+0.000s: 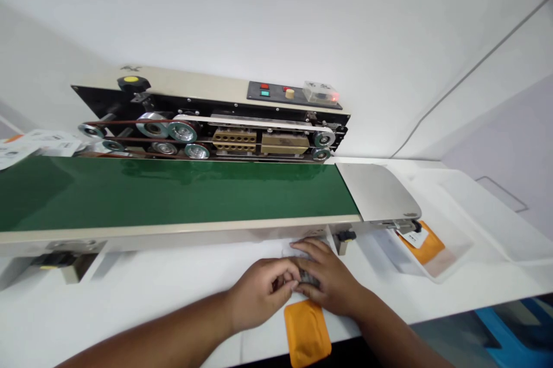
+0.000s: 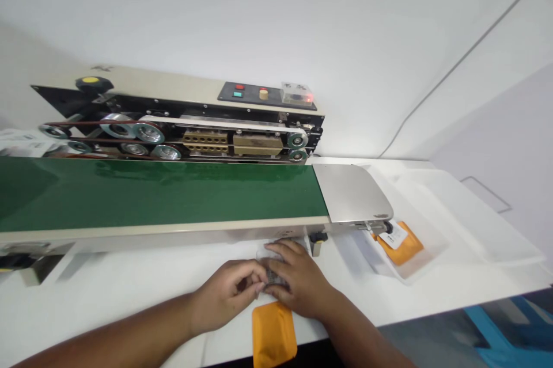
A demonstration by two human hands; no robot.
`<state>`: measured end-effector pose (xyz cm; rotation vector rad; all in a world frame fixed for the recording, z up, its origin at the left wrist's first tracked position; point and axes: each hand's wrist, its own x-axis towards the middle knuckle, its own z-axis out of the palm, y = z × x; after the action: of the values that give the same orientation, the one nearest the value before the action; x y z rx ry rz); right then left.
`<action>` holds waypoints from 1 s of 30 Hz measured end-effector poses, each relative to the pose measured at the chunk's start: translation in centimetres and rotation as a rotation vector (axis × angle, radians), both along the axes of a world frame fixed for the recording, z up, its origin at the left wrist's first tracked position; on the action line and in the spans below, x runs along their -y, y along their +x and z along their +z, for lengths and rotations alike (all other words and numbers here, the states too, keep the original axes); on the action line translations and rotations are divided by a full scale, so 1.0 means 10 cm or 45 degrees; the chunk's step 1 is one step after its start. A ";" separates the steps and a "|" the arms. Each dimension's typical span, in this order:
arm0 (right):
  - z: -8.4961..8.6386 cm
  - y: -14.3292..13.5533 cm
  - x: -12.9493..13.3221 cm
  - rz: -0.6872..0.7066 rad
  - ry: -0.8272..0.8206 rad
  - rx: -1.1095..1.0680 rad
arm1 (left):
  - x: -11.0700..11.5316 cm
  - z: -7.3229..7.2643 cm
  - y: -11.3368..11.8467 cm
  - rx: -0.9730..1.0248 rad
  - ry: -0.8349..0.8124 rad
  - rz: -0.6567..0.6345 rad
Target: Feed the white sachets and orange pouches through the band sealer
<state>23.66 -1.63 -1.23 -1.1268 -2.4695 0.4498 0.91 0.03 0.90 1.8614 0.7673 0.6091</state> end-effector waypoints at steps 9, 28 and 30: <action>0.18 -0.10 0.07 0.416 0.000 0.091 | -0.03 -0.02 -0.02 0.153 -0.131 0.195; 0.22 -0.08 0.06 0.531 -0.054 -0.035 | -0.05 -0.01 -0.02 0.174 -0.161 0.251; 0.19 -0.07 0.06 0.439 -0.052 -0.031 | -0.05 -0.01 -0.02 0.164 -0.143 0.248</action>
<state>22.93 -2.21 0.71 -0.7023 -2.6498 0.6089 0.70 0.50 0.76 1.6399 0.8853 0.7852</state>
